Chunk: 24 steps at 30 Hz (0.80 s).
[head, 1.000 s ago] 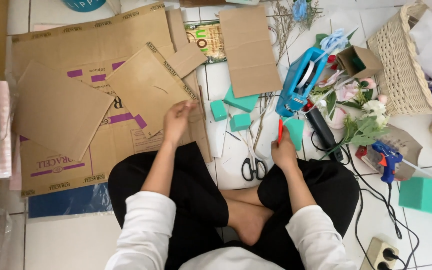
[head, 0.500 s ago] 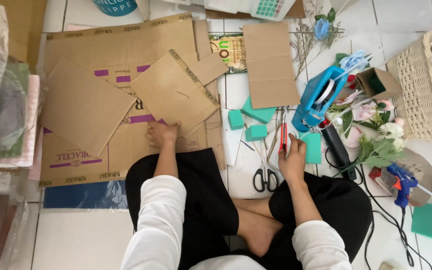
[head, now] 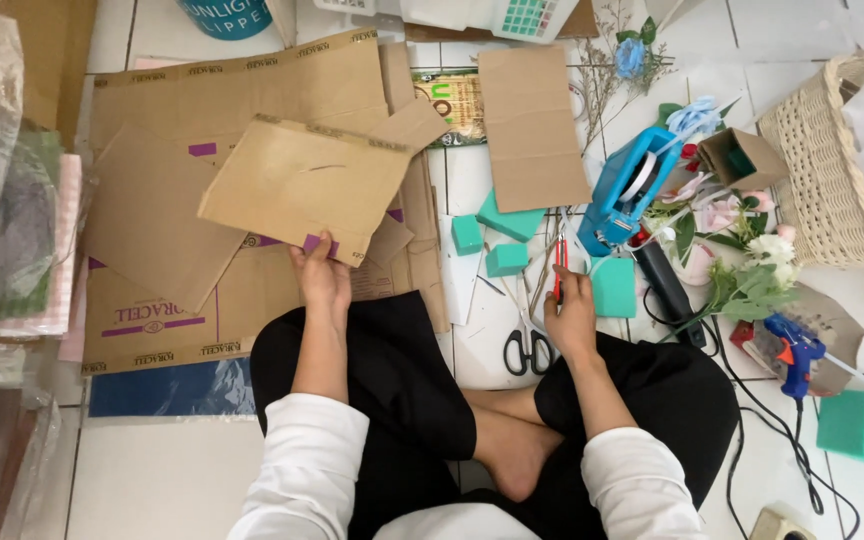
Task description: Assembling a base for floral arrangements by cutting floral foam and gluing it to cardboard sheets.
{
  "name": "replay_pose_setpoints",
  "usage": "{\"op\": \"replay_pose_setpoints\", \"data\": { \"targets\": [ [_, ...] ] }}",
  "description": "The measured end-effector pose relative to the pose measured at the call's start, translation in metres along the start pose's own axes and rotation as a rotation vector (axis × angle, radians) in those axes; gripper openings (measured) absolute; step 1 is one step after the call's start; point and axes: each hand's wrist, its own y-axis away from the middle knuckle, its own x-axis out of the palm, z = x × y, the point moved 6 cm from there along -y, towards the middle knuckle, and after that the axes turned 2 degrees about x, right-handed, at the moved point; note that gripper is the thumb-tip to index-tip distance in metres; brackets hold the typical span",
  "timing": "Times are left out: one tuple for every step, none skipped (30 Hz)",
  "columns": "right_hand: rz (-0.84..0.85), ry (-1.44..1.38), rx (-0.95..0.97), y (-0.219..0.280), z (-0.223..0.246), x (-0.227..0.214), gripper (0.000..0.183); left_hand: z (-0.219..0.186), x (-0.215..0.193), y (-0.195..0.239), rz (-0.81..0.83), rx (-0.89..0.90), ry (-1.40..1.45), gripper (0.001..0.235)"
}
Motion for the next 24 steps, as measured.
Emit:
{"op": "replay_pose_setpoints", "data": {
  "targets": [
    [-0.004,0.000,0.000,0.002,0.001,-0.001,0.051,0.001,0.000,0.002,0.004,-0.001,0.001,0.035],
    [0.024,0.006,0.008,0.004,0.003,0.001,0.048,0.005,0.000,0.004,0.000,-0.040,0.027,0.036],
    [0.053,0.011,0.014,0.005,0.005,0.003,0.046,0.007,0.000,0.005,-0.005,-0.075,0.054,0.038],
    [0.050,0.011,0.012,0.006,0.003,0.004,0.046,0.010,-0.002,0.002,-0.002,-0.074,0.056,0.038],
    [0.056,0.014,0.000,0.007,0.002,0.006,0.044,0.014,-0.005,-0.002,0.003,-0.092,0.018,0.039],
    [0.063,0.018,-0.013,0.008,0.000,0.007,0.042,0.017,-0.007,-0.006,0.008,-0.110,-0.021,0.040],
    [0.061,0.018,-0.015,0.008,-0.002,0.008,0.042,0.021,-0.010,-0.006,0.009,-0.108,-0.019,0.040],
    [0.051,-0.012,-0.015,0.007,-0.003,0.009,0.040,0.026,-0.014,-0.007,-0.013,-0.121,-0.053,0.040],
    [0.040,-0.040,-0.013,0.006,-0.005,0.009,0.038,0.032,-0.019,-0.008,-0.034,-0.138,-0.088,0.039],
    [0.038,-0.039,-0.013,-0.001,-0.004,0.010,0.038,0.035,-0.021,-0.012,-0.033,-0.139,-0.086,0.039],
    [-0.005,-0.178,0.057,-0.008,-0.008,0.009,0.032,0.041,-0.026,-0.014,-0.046,-0.160,-0.116,0.045],
    [-0.048,-0.317,0.127,-0.016,-0.012,0.008,0.026,0.047,-0.030,-0.017,-0.059,-0.181,-0.146,0.050],
    [-0.047,-0.314,0.125,-0.025,0.007,0.000,0.026,0.042,-0.024,-0.013,-0.061,-0.182,-0.142,0.050],
    [0.008,-0.483,0.235,-0.035,0.021,-0.002,0.028,0.037,-0.022,-0.008,-0.107,-0.206,-0.221,0.051],
    [0.062,-0.656,0.346,-0.044,0.037,-0.002,0.032,0.032,-0.018,-0.005,-0.149,-0.229,-0.302,0.054],
    [0.060,-0.656,0.346,-0.059,0.036,0.000,0.032,0.031,-0.017,0.000,-0.147,-0.230,-0.302,0.054],
    [0.123,-0.740,0.431,-0.074,0.033,0.008,0.042,0.023,-0.017,0.003,-0.170,-0.146,-0.412,0.078],
    [0.188,-0.825,0.515,-0.088,0.030,0.017,0.052,0.014,-0.015,0.006,-0.194,-0.061,-0.521,0.104],
    [0.184,-0.828,0.514,-0.098,0.031,0.017,0.052,0.014,-0.013,0.008,-0.190,-0.059,-0.521,0.104],
    [0.163,-0.949,0.576,-0.108,0.031,0.019,0.056,0.010,-0.010,0.010,-0.202,-0.007,-0.641,0.102],
    [0.140,-1.071,0.632,-0.119,0.032,0.020,0.061,0.005,-0.006,0.010,-0.212,0.049,-0.758,0.101],
    [0.137,-1.075,0.626,-0.131,0.014,0.032,0.061,0.009,-0.008,0.007,-0.206,0.054,-0.755,0.101],
    [0.112,-1.109,0.604,-0.143,-0.004,0.042,0.057,0.012,-0.007,0.005,-0.171,0.116,-0.844,0.099],
    [0.087,-1.143,0.581,-0.155,-0.022,0.051,0.053,0.015,-0.006,0.004,-0.136,0.180,-0.932,0.097]
  ]
}}
